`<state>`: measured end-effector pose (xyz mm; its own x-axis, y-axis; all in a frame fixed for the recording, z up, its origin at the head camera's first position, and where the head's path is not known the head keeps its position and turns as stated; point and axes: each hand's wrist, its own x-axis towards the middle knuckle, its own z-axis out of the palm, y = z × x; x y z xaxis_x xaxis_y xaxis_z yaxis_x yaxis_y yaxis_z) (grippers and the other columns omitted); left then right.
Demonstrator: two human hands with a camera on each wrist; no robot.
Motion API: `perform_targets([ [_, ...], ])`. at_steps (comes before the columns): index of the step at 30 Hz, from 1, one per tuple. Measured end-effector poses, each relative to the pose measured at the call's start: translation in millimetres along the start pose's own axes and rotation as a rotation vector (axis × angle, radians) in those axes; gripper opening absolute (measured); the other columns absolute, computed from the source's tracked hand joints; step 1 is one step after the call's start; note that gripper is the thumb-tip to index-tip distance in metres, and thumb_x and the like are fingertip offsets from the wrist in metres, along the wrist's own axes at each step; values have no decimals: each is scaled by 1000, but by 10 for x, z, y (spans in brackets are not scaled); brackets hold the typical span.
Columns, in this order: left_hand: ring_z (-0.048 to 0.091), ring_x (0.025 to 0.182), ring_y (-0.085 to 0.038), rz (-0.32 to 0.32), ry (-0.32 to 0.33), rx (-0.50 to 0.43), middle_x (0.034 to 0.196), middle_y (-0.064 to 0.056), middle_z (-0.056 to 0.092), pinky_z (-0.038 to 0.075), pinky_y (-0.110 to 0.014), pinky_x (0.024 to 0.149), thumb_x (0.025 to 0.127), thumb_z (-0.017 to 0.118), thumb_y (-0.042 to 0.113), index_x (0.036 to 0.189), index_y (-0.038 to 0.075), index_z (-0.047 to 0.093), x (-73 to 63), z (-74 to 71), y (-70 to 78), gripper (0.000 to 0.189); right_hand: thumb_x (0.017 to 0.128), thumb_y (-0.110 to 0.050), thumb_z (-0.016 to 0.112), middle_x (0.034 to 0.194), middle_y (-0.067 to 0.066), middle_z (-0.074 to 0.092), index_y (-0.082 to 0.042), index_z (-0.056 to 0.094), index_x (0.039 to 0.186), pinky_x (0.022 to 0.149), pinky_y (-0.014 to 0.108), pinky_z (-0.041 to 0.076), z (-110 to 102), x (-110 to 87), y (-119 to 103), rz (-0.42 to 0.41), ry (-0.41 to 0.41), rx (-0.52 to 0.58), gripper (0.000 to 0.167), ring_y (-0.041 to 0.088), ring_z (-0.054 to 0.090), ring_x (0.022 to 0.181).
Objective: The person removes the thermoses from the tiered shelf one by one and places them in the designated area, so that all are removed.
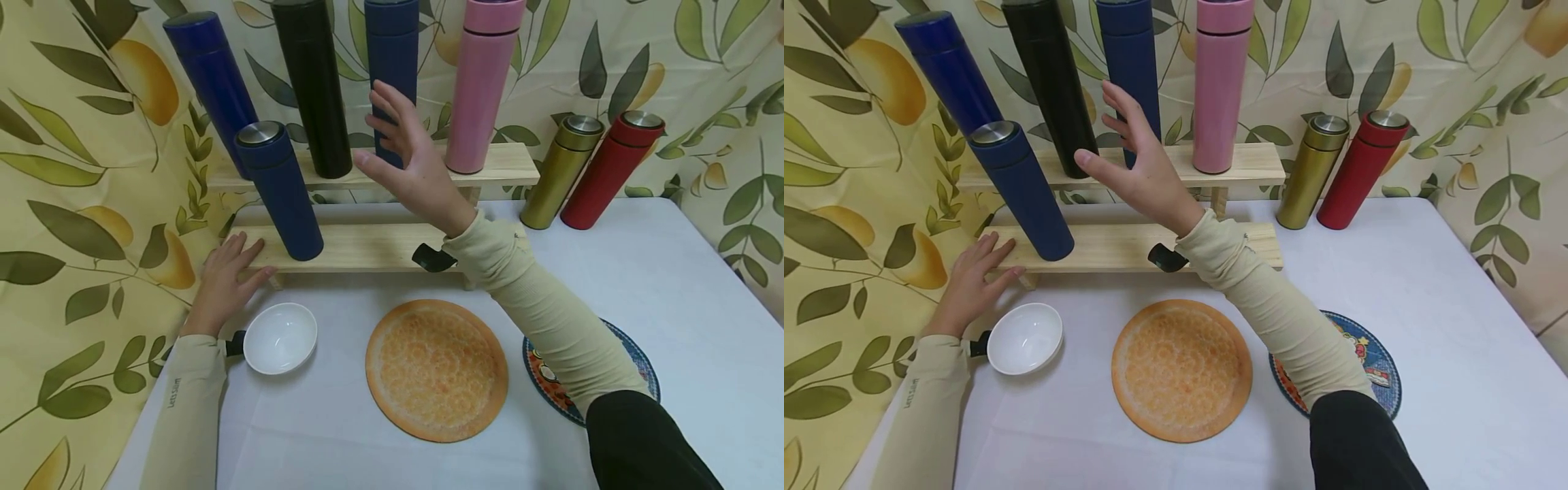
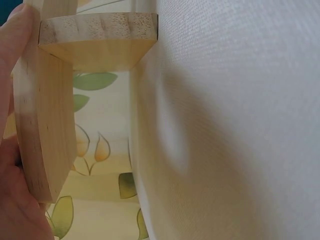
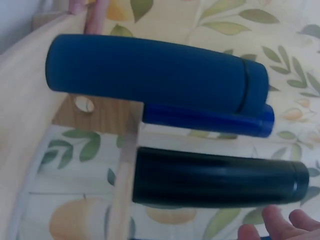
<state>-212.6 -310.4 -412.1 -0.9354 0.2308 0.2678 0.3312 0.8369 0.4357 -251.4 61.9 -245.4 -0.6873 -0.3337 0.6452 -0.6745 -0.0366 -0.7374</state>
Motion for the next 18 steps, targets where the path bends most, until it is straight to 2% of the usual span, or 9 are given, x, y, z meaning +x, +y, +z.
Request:
perform_targets([
  [6,16,162,-42,0,-6,3,172,-26,27,7,-59,130,105,66,49,160,5,50,8,4,-1,72,96,-29,69,169,6,34,-8,29,167,120,36,37,128,-29,99,89,-41,48,84,21,44,150],
  [9,16,162,-42,-9,-11,6,172,-26,27,6,-59,130,105,66,50,160,5,50,0,-2,4,72,98,-24,69,170,10,33,-7,28,166,119,36,37,203,-51,139,119,-69,37,81,26,43,151],
  [14,16,162,-41,-14,-9,12,172,-26,27,7,-61,129,105,66,51,160,6,50,-2,-11,14,72,98,-21,70,171,14,30,-6,24,168,119,45,37,314,-86,224,166,-94,44,85,31,42,150],
  [18,16,162,-40,-18,-10,13,172,-25,26,7,-60,129,105,65,51,160,7,49,5,-2,5,73,99,-23,71,171,11,31,-9,21,169,119,48,36,388,-101,304,220,-98,66,88,27,43,149],
])
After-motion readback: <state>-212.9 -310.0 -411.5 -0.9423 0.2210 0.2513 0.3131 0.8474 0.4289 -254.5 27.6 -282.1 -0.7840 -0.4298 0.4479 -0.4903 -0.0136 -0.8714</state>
